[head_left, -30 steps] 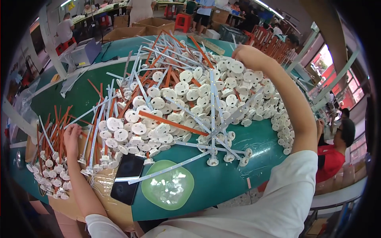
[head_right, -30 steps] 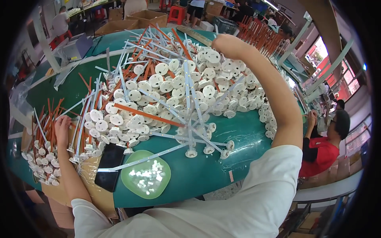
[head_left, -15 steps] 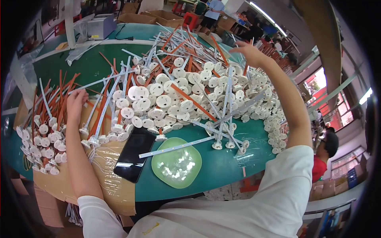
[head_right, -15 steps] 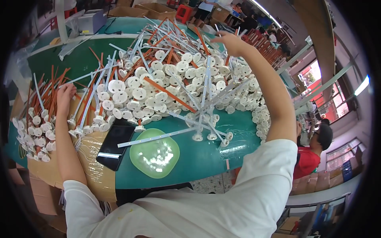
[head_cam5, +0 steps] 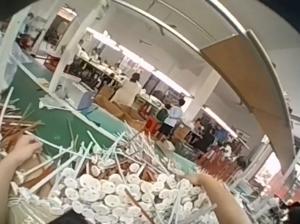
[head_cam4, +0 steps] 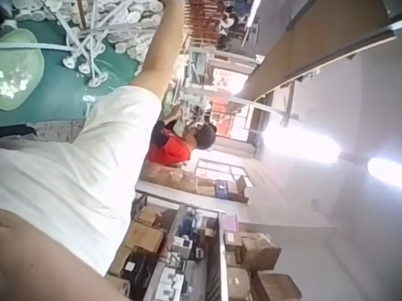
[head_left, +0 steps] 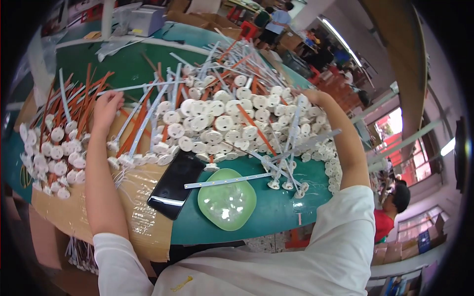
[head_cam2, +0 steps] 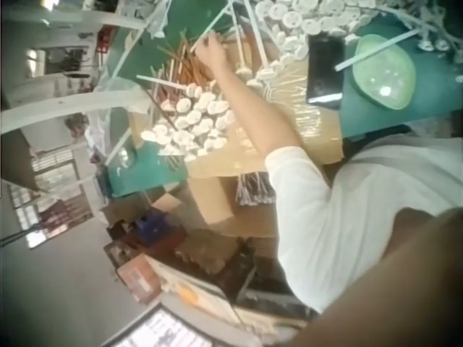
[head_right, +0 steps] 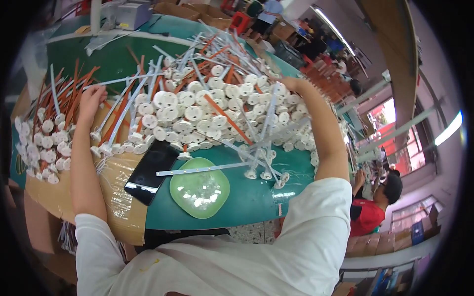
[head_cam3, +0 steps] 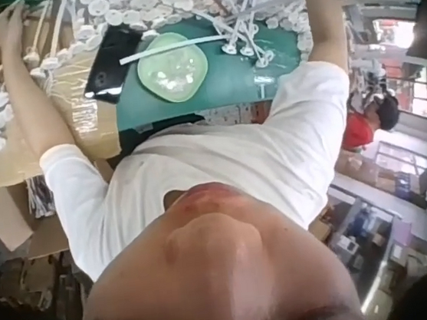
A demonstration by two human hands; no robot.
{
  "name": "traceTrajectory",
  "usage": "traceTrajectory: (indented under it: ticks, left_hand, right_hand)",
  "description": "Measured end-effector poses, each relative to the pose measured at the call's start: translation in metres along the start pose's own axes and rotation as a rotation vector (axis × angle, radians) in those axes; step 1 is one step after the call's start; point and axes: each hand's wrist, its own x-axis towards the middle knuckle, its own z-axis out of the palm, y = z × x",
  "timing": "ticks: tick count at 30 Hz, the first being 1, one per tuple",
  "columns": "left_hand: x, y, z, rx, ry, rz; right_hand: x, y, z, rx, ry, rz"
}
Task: Assembling small white plastic components onto plastic sticks at a factory workbench.
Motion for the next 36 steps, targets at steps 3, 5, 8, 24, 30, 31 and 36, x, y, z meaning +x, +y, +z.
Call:
traceTrajectory:
  ticks: [3, 5, 8, 24, 30, 31, 36]
  left_hand:
    - [0.004, -0.004, 0.003, 0.003, -0.029, 0.030]
    - [0.000, -0.007, -0.006, 0.006, 0.025, 0.045]
    - [0.008, -0.006, 0.009, 0.003, 0.029, 0.047]
    - [0.000, 0.028, -0.008, -0.316, 0.328, -0.010]
    - [-0.004, 0.037, -0.017, -0.307, 0.307, -0.058]
    - [-0.002, 0.035, -0.016, -0.280, 0.277, -0.047]
    - [-0.001, 0.028, -0.019, -0.254, 0.254, -0.068]
  right_hand:
    - [0.027, 0.038, -0.014, -0.003, -0.057, -0.206]
    - [-0.009, -0.016, -0.021, 0.138, 0.138, -0.164]
    - [-0.029, -0.022, -0.093, -0.227, 0.370, -0.466]
    - [-0.138, -0.461, 0.140, -0.739, -0.036, -1.604]
    - [-0.129, -0.464, 0.166, -0.546, -0.146, -1.682]
    - [-0.129, -0.465, 0.165, -0.552, -0.192, -1.595]
    - [-0.124, -0.475, 0.170, -0.567, -0.240, -1.645]
